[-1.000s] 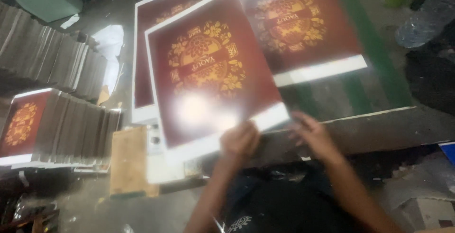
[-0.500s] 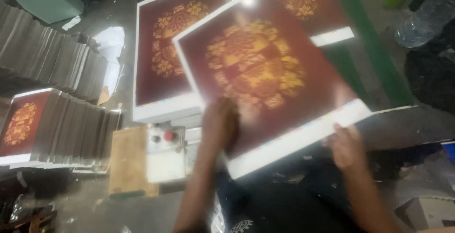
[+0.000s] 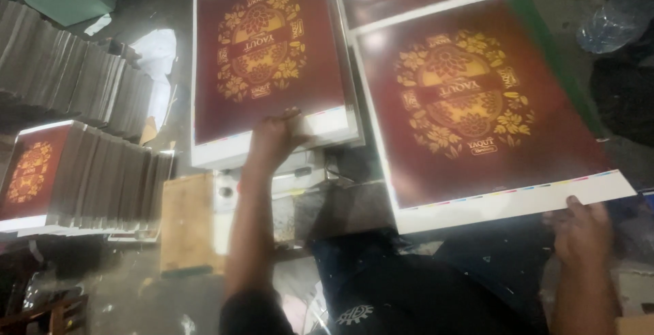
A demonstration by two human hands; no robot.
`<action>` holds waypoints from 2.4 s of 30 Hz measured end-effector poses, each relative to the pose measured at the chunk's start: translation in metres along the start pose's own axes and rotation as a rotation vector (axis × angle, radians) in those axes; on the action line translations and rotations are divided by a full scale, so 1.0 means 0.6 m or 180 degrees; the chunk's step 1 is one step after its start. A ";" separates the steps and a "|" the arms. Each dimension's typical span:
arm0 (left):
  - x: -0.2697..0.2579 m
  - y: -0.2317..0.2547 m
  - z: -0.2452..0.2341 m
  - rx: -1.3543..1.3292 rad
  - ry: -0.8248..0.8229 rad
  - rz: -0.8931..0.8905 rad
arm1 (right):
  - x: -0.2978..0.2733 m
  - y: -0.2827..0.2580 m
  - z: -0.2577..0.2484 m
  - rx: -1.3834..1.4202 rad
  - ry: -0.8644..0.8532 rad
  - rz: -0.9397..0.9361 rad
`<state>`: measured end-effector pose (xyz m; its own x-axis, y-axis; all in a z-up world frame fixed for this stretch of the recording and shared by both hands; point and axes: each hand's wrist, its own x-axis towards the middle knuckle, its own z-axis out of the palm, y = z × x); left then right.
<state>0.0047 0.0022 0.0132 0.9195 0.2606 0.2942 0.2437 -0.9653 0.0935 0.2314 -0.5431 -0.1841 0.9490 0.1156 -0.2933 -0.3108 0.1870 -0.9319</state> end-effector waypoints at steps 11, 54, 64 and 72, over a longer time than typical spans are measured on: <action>-0.032 0.042 -0.050 0.0154 0.1167 0.0088 | 0.034 -0.008 0.047 -0.0525 -0.0156 0.0043; 0.002 0.061 -0.002 -0.0061 0.0564 0.0477 | 0.020 -0.033 0.074 0.0206 -0.0411 -0.0065; 0.004 -0.015 0.006 0.0043 -0.0096 0.0142 | 0.053 0.039 -0.068 0.0461 -0.0424 -0.0539; -0.018 -0.008 -0.047 -0.0320 0.1518 -0.0155 | 0.038 0.033 -0.086 0.0623 -0.0410 -0.0620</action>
<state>-0.0150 0.0043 0.0367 0.6584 0.3055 0.6879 0.2303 -0.9519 0.2023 0.2499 -0.5874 -0.2203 0.9811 0.1796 -0.0720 -0.1398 0.4007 -0.9055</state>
